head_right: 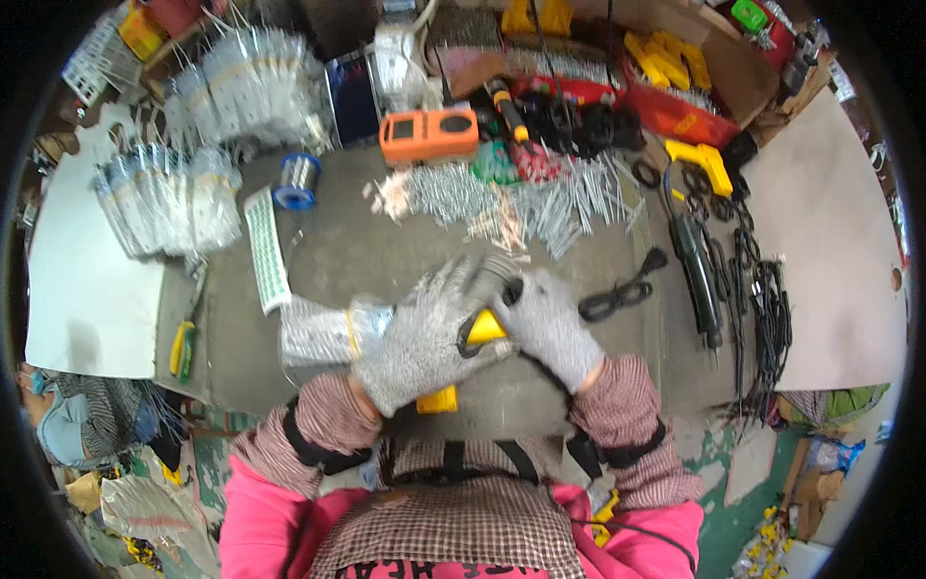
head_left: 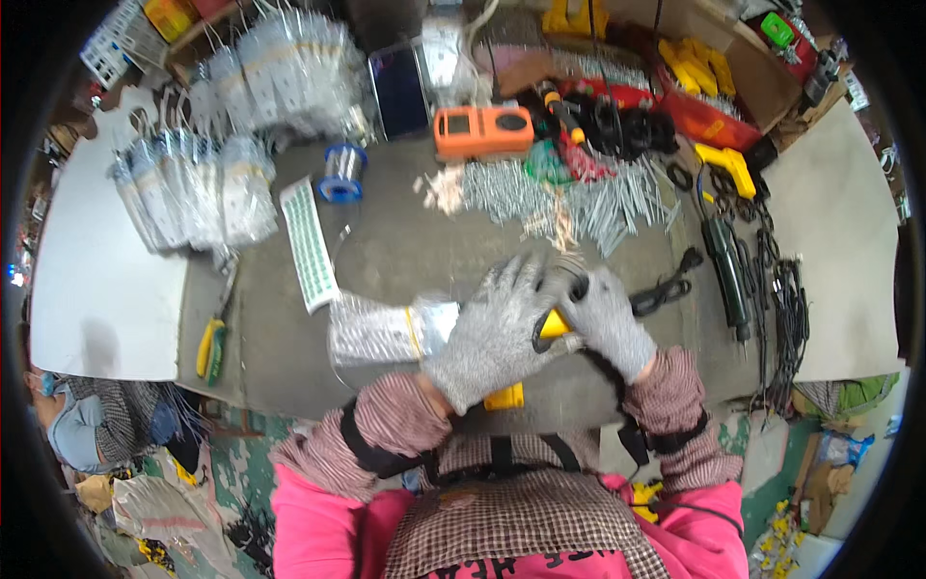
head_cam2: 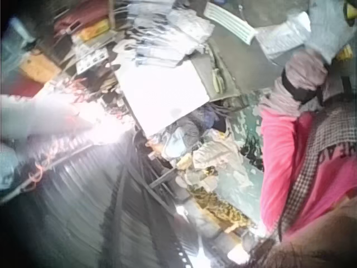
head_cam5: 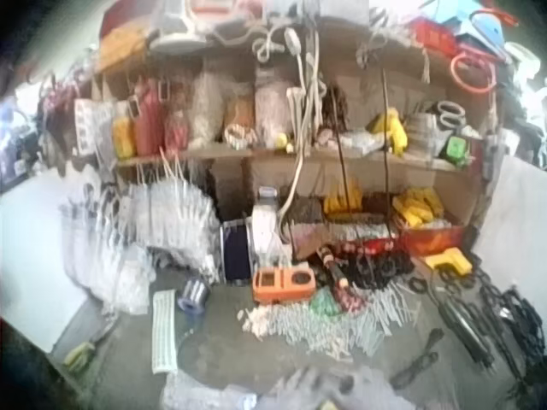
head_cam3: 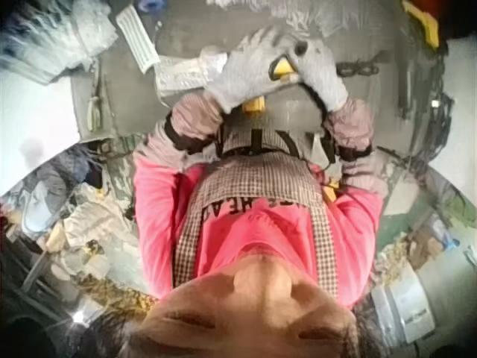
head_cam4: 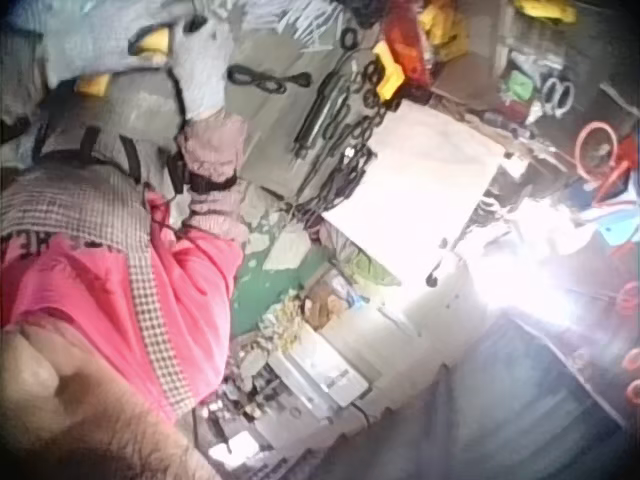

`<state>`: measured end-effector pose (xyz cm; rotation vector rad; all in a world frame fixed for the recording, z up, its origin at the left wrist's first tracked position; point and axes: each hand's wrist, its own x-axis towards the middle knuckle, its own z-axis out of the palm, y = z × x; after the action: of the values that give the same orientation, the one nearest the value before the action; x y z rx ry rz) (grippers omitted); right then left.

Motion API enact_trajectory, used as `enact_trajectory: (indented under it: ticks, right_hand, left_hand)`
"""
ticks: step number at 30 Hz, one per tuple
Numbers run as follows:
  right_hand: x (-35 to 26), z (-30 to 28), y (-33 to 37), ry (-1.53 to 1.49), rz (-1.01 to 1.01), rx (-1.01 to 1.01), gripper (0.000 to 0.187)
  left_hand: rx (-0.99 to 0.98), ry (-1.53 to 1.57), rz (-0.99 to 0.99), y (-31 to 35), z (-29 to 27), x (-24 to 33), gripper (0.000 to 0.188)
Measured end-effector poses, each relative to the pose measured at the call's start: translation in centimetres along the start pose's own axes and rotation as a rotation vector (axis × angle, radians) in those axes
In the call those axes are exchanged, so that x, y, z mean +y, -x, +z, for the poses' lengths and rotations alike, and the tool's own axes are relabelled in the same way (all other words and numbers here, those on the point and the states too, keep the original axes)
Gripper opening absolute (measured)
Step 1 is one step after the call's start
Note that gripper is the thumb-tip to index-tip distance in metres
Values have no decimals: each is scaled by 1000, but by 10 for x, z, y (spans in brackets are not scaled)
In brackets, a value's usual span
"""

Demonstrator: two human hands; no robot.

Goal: Soldering wires and assembling the yellow plastic housing of an electronic device.

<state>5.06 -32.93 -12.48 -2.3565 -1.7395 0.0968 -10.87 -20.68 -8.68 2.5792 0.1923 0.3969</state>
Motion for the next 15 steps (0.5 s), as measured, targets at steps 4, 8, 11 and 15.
enact_trajectory:
  ticks: [4, 8, 11, 15]
  right_hand:
    - [30, -17, -19, 6, -408, -116, 27]
    - [-7, -35, -106, -140, -144, 246, 30]
    - [4, -25, -148, -102, -169, 207, 26]
    - [20, -33, -150, -68, 3, 81, 20]
  left_hand:
    - [-45, 17, 106, -25, -14, -21, 64]
    - [-71, -136, -304, -86, -28, -87, 45]
    - [53, -246, -272, -104, -8, -124, 39]
    - [18, -126, -340, -105, -21, -101, 34]
